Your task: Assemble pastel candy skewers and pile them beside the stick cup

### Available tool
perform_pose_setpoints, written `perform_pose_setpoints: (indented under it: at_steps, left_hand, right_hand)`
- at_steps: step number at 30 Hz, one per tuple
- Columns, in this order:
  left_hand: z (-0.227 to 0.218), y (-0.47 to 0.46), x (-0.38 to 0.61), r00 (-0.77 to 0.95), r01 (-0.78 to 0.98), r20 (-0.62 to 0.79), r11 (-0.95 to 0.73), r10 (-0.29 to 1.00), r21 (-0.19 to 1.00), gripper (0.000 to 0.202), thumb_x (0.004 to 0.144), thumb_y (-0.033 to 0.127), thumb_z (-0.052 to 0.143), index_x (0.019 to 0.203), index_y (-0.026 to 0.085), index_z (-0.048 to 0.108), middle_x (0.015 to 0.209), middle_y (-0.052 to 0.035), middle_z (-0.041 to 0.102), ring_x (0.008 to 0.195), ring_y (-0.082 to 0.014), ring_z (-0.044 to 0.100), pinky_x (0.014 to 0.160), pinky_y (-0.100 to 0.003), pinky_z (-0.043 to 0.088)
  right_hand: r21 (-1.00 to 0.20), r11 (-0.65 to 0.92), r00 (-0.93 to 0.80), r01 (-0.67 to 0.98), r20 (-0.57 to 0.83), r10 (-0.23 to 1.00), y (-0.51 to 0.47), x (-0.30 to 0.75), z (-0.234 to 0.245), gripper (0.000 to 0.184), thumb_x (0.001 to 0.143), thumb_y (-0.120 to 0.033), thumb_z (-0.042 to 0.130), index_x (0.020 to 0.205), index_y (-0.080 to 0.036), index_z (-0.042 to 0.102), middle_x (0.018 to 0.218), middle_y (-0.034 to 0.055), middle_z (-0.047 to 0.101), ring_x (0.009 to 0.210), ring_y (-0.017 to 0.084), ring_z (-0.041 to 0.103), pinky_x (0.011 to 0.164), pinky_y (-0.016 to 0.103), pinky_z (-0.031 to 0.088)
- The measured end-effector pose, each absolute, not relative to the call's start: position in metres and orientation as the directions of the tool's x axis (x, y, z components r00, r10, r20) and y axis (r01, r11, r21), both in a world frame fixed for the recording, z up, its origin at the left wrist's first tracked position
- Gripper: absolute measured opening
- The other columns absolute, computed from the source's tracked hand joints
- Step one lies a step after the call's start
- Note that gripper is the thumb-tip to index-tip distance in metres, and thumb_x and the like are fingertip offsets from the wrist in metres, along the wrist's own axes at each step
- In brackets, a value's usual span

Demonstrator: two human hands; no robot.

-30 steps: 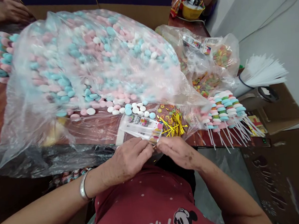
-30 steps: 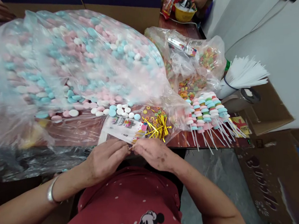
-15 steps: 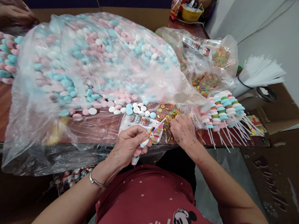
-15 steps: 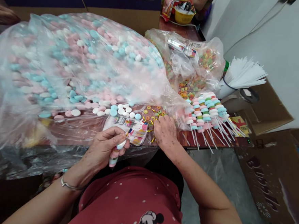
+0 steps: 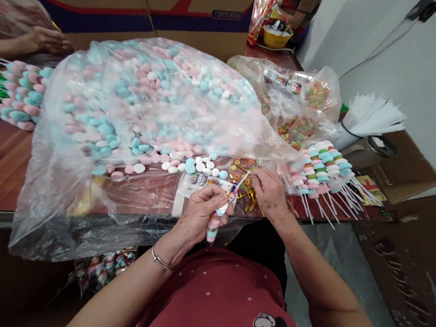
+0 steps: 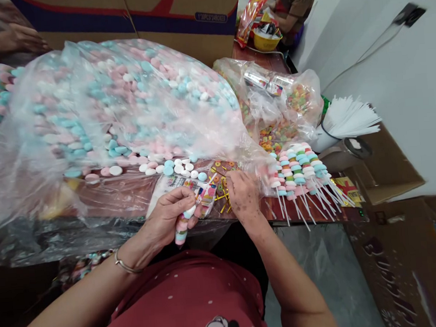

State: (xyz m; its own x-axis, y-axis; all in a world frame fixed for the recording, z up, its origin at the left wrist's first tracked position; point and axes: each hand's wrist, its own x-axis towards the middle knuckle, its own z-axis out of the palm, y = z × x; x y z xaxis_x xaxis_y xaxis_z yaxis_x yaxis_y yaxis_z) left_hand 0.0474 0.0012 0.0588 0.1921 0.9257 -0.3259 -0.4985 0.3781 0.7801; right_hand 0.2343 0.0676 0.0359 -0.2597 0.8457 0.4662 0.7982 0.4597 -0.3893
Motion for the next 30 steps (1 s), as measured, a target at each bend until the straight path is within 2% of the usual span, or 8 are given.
perform_pose_setpoints:
  at_steps: [4,7,10,15,19,26,28,30]
  left_hand:
    - [0.061,0.003,0.05,0.221,-0.506,-0.278,0.353,0.935,0.787,0.032,0.068,0.037,0.078,0.07,0.015,0.054,0.057,-0.0011,0.066,0.038,-0.0076,0.053,0.028,-0.011,0.029]
    - [0.059,0.005,0.053,0.242,-0.518,-0.26,0.351,0.935,0.78,0.031,0.069,0.037,0.077,0.071,0.015,0.055,0.058,-0.0014,0.067,0.038,-0.0084,0.054,0.028,-0.012,0.03]
    - [0.055,0.006,0.055,0.237,-0.523,-0.265,0.352,0.935,0.776,0.03,0.072,0.036,0.075,0.073,0.014,0.055,0.059,-0.0012,0.067,0.038,-0.0086,0.054,0.027,-0.012,0.032]
    - [0.051,0.003,0.054,0.169,-0.523,-0.29,0.336,0.942,0.784,0.03,0.073,0.035,0.075,0.079,0.016,0.052,0.058,0.0008,0.066,0.038,-0.008,0.054,0.03,-0.011,0.032]
    - [0.05,0.002,0.053,0.118,-0.533,-0.286,0.303,0.951,0.79,0.03,0.074,0.035,0.075,0.078,0.016,0.052,0.059,0.0012,0.066,0.038,-0.0071,0.053,0.032,-0.012,0.033]
    - [0.049,0.004,0.051,0.179,-0.584,-0.292,0.34,0.94,0.737,0.028,0.074,0.032,0.075,0.084,0.016,0.055,0.057,0.0013,0.064,0.039,-0.0076,0.053,0.036,-0.014,0.037]
    - [0.048,0.004,0.052,0.166,-0.578,-0.287,0.329,0.944,0.747,0.028,0.073,0.032,0.075,0.082,0.017,0.053,0.057,0.0016,0.064,0.038,-0.0081,0.053,0.035,-0.014,0.036]
    - [0.048,0.003,0.052,0.136,-0.557,-0.288,0.314,0.948,0.769,0.03,0.072,0.034,0.075,0.081,0.018,0.052,0.057,0.0015,0.065,0.038,-0.0086,0.053,0.034,-0.014,0.035]
  right_hand:
    - [-0.596,0.471,-0.227,0.65,0.44,0.869,0.055,0.226,0.052,0.016,0.091,-0.022,0.048,0.084,-0.021,0.063,0.084,0.0041,0.068,0.083,0.02,0.059,0.08,0.033,0.044]
    - [-0.79,0.425,-0.3,0.442,0.316,0.9,0.041,0.211,0.06,0.015,0.089,-0.022,0.049,0.08,-0.02,0.061,0.08,0.0015,0.064,0.078,0.016,0.058,0.074,0.028,0.045]
    - [-0.874,0.341,-0.34,0.346,0.221,0.914,0.033,0.203,0.062,0.017,0.088,-0.021,0.048,0.075,-0.019,0.059,0.073,-0.0013,0.059,0.07,0.013,0.054,0.07,0.025,0.043]
    - [-0.876,0.351,-0.374,0.33,0.22,0.901,0.034,0.204,0.061,0.019,0.089,-0.021,0.049,0.072,-0.019,0.057,0.07,-0.0029,0.052,0.067,0.011,0.048,0.068,0.024,0.039]
    - [-0.864,0.384,-0.406,0.327,0.238,0.882,0.035,0.205,0.059,0.021,0.09,-0.02,0.049,0.07,-0.02,0.055,0.07,-0.0025,0.054,0.069,0.011,0.049,0.071,0.025,0.039]
    - [-0.851,0.421,-0.431,0.315,0.267,0.862,0.036,0.204,0.059,0.018,0.092,-0.019,0.048,0.076,-0.02,0.058,0.072,-0.0016,0.054,0.071,0.012,0.05,0.071,0.026,0.04]
    - [-0.822,0.471,-0.446,0.319,0.308,0.84,0.036,0.205,0.06,0.02,0.092,-0.017,0.048,0.074,-0.02,0.056,0.071,-0.002,0.053,0.069,0.012,0.049,0.069,0.026,0.04]
    - [-0.738,0.562,-0.464,0.374,0.376,0.802,0.035,0.205,0.061,0.019,0.092,-0.015,0.048,0.075,-0.02,0.056,0.072,-0.0013,0.054,0.07,0.013,0.049,0.069,0.026,0.041]
